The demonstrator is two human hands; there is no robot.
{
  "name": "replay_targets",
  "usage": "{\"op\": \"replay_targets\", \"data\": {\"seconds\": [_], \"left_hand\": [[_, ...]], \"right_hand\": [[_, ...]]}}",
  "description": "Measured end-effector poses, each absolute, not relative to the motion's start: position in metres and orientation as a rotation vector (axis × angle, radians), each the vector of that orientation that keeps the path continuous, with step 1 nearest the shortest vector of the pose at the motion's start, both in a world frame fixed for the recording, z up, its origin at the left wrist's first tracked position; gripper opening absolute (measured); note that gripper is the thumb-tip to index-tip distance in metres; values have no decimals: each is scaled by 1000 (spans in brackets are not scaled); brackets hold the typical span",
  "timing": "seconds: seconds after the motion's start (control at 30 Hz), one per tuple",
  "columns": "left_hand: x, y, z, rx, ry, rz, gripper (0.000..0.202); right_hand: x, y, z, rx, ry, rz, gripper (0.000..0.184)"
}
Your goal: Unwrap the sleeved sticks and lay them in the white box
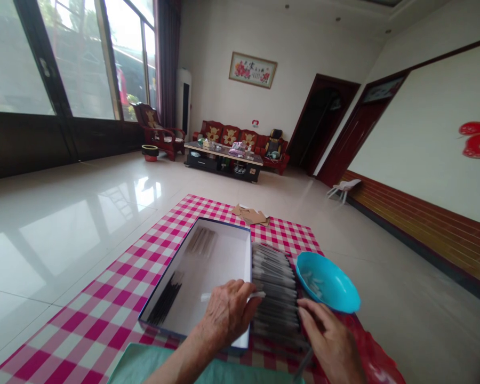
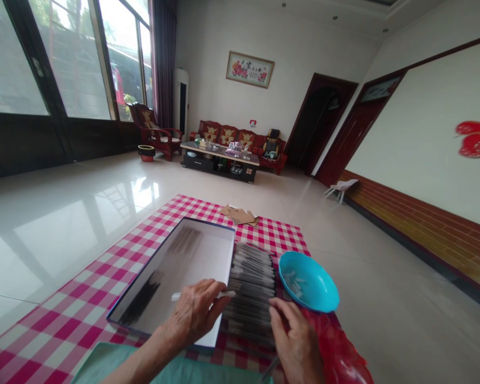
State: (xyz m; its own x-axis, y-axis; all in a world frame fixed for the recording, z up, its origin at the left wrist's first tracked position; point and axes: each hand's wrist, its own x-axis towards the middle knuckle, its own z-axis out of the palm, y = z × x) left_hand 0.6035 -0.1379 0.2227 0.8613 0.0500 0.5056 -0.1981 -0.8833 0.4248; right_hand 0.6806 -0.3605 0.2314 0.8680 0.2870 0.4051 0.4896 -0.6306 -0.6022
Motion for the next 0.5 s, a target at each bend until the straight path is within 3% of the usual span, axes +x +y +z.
{"op": "replay_targets", "data": {"seconds": [0.17, 0.5], "left_hand": [[603, -139, 224, 2575, -115, 701, 12], [602, -140, 231, 2629, -175, 673, 15]], "right_hand": [[659, -297, 241, -2091, -661, -259, 27], [656, -289, 238, -2038, -604, -102, 24]]}}
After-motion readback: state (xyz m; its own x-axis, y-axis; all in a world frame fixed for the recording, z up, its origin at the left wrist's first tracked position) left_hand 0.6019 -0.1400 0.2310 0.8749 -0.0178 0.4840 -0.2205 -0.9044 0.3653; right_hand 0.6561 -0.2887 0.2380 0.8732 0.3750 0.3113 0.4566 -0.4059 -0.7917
